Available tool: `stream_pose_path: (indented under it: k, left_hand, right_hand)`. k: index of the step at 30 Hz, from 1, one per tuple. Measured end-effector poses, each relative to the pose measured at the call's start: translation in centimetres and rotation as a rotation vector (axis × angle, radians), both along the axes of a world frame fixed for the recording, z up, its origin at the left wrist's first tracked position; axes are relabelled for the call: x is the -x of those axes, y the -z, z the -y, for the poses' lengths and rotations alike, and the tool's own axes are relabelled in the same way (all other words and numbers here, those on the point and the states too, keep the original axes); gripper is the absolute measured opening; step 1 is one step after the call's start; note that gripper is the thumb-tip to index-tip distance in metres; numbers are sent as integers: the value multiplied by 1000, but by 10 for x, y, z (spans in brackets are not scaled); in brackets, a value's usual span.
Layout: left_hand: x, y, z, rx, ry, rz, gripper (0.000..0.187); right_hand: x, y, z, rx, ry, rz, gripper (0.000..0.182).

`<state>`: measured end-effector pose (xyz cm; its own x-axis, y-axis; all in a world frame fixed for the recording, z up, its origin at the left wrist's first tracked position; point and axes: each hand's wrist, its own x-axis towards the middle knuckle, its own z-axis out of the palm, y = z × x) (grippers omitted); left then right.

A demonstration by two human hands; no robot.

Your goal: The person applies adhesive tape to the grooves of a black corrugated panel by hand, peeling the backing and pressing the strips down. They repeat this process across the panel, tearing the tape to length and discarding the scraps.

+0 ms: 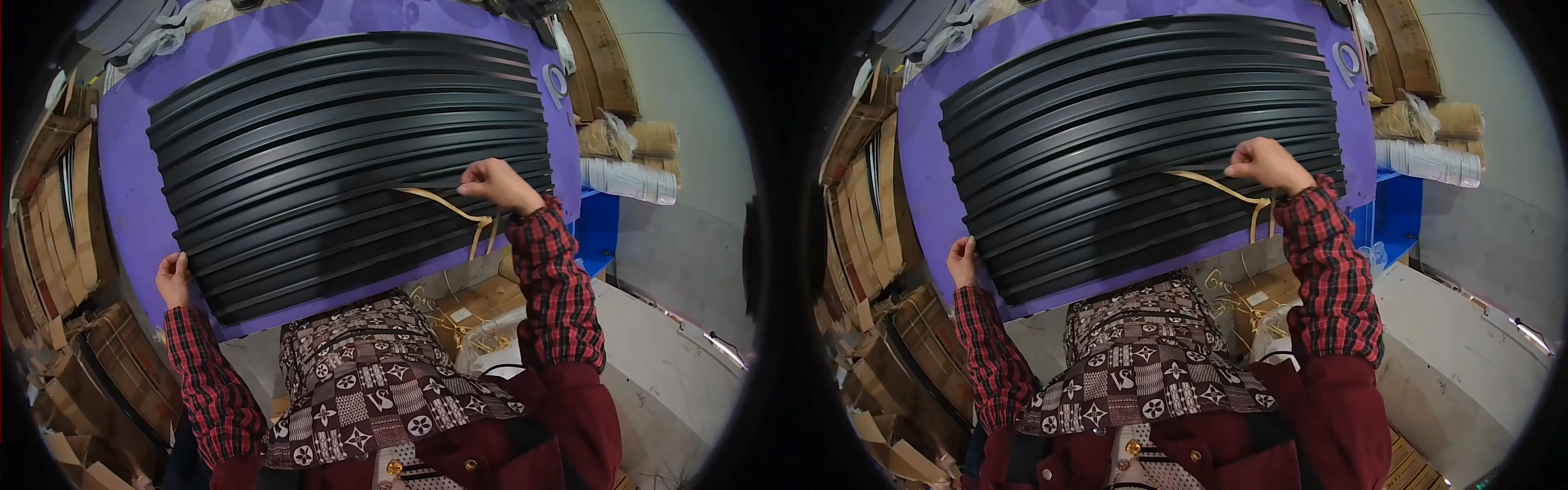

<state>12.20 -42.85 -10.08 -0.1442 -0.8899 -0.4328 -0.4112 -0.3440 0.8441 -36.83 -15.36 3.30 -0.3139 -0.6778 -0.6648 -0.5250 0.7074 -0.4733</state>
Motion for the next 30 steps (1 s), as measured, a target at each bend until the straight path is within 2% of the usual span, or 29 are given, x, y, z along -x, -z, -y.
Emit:
stream_pose_path:
  k: [1,3,5,6,7,8,9,10,12,13,14,15,17,18,21,22,24,25,27,28,30]
  left_hand:
    - [16,-12,-4,4,8,-10,13]
    - [59,-37,-29,635,136,259,15]
    - [123,-62,-72,171,280,-21,20]
    - [160,-85,-96,-142,410,-108,26]
    - [190,-82,-117,-401,500,-290,29]
    - [215,-84,-136,-600,523,-444,30]
    - [235,-83,-145,-719,565,-439,28]
    - [248,-80,-150,-842,605,-431,27]
    - [252,-62,-151,-865,675,-475,23]
    - [251,-56,-151,-880,736,-508,19]
    - [248,-64,-148,-863,686,-433,14]
    - [245,-64,-148,-855,688,-427,14]
    - [239,-61,-148,-762,715,-350,15]
    - [238,-60,-150,-738,714,-334,17]
    - [238,-53,-159,-706,704,-317,20]
    - [244,-54,-168,-707,695,-317,20]
    - [264,-57,-191,-622,745,-409,30]
    - [279,-54,-210,-457,836,-451,46]
    - [328,-71,-244,-27,982,-279,59]
    - [354,-82,-260,45,991,-230,69]
    - [405,-96,-296,198,994,-142,70]
  right_hand:
    - [4,-22,-3,-8,65,9,16]
    - [-7,-57,-6,37,182,47,14]
    - [-49,-67,-4,277,145,10,15]
    - [-80,-74,3,262,167,70,16]
    - [-109,-68,6,440,-26,-37,16]
    - [-137,-63,8,482,-173,-79,18]
    - [-163,-54,6,457,-292,-108,22]
    - [-177,-57,10,279,-391,-43,23]
    - [-172,-29,7,650,-110,-21,24]
    - [-158,-14,10,611,172,-50,26]
    - [-142,-1,15,625,115,-436,29]
    - [-134,18,17,583,144,-535,29]
    - [-130,47,25,524,96,-555,27]
    - [-126,63,27,524,63,-558,19]
    - [-102,83,20,550,27,-511,13]
    - [-86,77,15,667,51,-553,10]
    - [-40,46,-12,699,107,-658,9]
    - [-9,22,-31,644,176,-680,9]
    - [66,-17,-85,579,374,-709,9]
    - [104,-35,-117,641,433,-750,9]
    - [181,-64,-193,604,572,-851,11]
